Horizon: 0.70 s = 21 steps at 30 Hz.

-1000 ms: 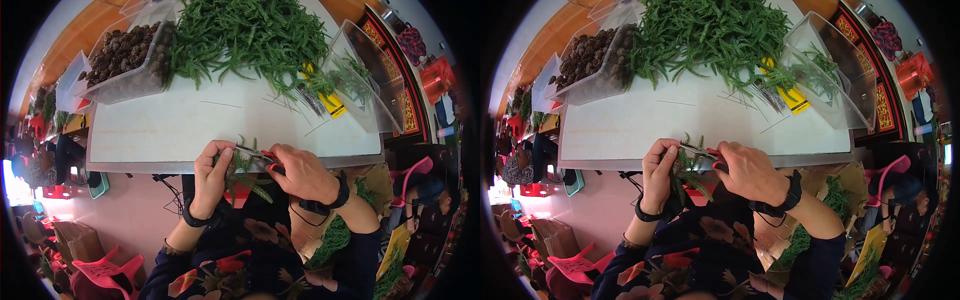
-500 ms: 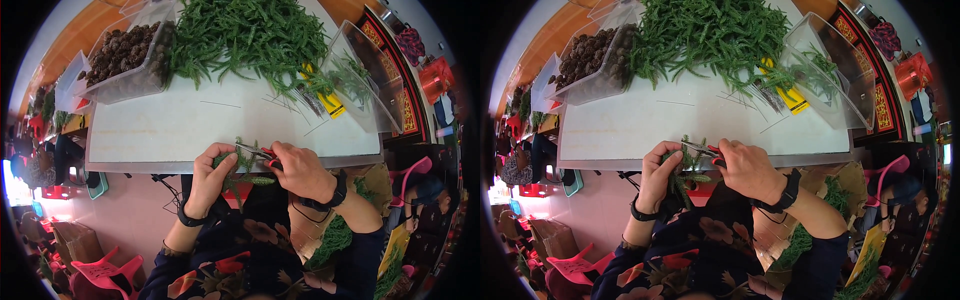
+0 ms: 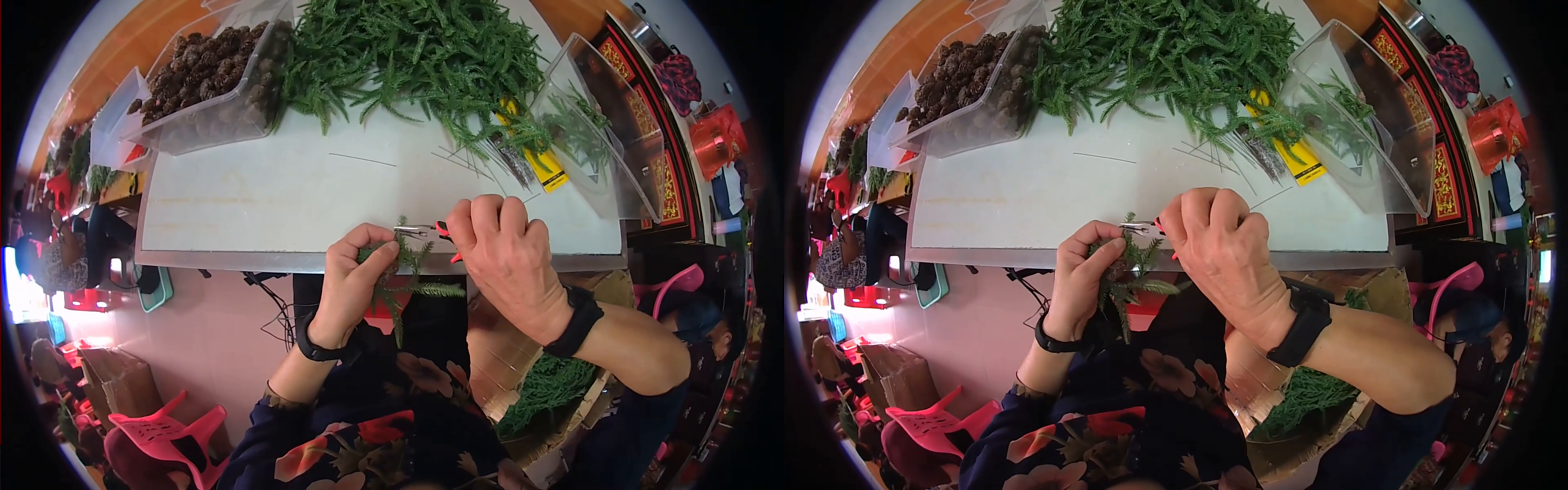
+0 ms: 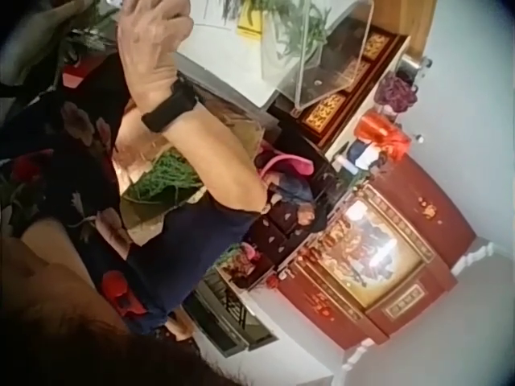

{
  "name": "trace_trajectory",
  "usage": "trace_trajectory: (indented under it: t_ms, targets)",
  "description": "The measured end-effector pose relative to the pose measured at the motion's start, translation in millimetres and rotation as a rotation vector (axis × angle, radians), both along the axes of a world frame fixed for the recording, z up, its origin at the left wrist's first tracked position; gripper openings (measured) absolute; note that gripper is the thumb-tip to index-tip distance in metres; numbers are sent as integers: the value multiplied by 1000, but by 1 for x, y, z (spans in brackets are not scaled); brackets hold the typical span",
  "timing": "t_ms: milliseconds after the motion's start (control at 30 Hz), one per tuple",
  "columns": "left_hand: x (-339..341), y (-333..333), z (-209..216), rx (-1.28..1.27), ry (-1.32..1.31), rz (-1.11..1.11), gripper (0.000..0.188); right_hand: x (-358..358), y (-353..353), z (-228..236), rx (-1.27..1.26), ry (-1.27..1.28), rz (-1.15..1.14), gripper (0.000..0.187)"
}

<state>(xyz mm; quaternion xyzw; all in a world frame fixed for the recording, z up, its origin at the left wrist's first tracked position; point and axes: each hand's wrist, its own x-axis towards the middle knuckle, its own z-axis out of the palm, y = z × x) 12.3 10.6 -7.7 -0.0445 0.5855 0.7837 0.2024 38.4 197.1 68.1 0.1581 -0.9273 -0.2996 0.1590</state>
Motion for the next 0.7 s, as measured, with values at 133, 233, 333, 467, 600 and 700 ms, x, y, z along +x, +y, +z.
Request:
trace_trajectory:
  t_ms: [133, 233, 333, 467, 600, 700]
  targets:
    - [2, -3, -4, -231, 262, 68, 7, 1, 14, 15, -522, -375, -24, 24]
    - [3, -7, -2, -380, 438, 103, 8, -4, 18, 13, -888, -643, -51, 27]
    - [4, -5, 2, -489, 571, 105, 9, -8, 24, 1, -1102, -837, -104, 32]
    - [7, -5, 5, -543, 647, 98, 9, -14, 31, -8, -1096, -978, -48, 38]
    - [9, -3, 5, -466, 508, 5, 7, -24, 39, -1, -1102, -1297, -223, 45]
    - [9, -3, 3, -409, 426, -53, 7, -23, 43, -7, -1159, -1396, -189, 49]
